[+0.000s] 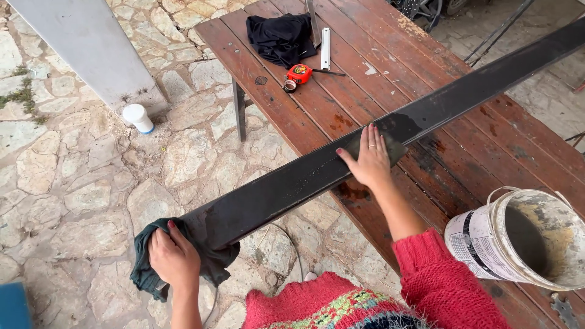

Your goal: Sanding a long metal beam using wet sandpaper and water from a bucket.

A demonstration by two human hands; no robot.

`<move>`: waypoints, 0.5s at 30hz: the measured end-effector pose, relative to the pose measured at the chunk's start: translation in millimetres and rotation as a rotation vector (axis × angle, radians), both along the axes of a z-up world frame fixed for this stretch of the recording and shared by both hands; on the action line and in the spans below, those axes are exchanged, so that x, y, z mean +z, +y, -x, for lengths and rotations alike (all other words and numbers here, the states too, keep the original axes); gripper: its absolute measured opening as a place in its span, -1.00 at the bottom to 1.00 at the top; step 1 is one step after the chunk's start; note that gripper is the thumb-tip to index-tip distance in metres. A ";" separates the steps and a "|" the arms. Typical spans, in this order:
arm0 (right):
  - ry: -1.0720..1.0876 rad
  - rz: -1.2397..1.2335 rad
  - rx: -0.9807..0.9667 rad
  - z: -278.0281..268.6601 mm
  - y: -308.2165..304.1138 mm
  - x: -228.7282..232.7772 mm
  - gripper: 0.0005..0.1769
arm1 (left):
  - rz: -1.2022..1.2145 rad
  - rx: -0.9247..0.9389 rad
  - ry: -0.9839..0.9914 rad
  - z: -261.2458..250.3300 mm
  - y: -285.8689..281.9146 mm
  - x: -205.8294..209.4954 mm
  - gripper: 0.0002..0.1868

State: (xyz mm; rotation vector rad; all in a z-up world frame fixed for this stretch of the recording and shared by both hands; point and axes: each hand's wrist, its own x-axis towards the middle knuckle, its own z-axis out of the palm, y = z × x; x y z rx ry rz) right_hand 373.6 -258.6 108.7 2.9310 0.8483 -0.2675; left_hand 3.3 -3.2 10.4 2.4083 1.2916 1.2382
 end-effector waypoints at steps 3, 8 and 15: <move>-0.195 0.000 0.161 66.1 21.1 -11.7 0.22 | 0.004 -0.020 -0.011 -4.6 2.7 0.7 -0.58; -0.046 0.001 0.453 116.7 26.5 9.6 0.30 | 0.007 -0.012 -0.007 -3.3 3.2 0.1 -0.55; -0.336 0.033 0.292 68.8 -4.7 -17.1 0.24 | 0.003 -0.022 -0.008 -3.7 2.8 1.1 -0.56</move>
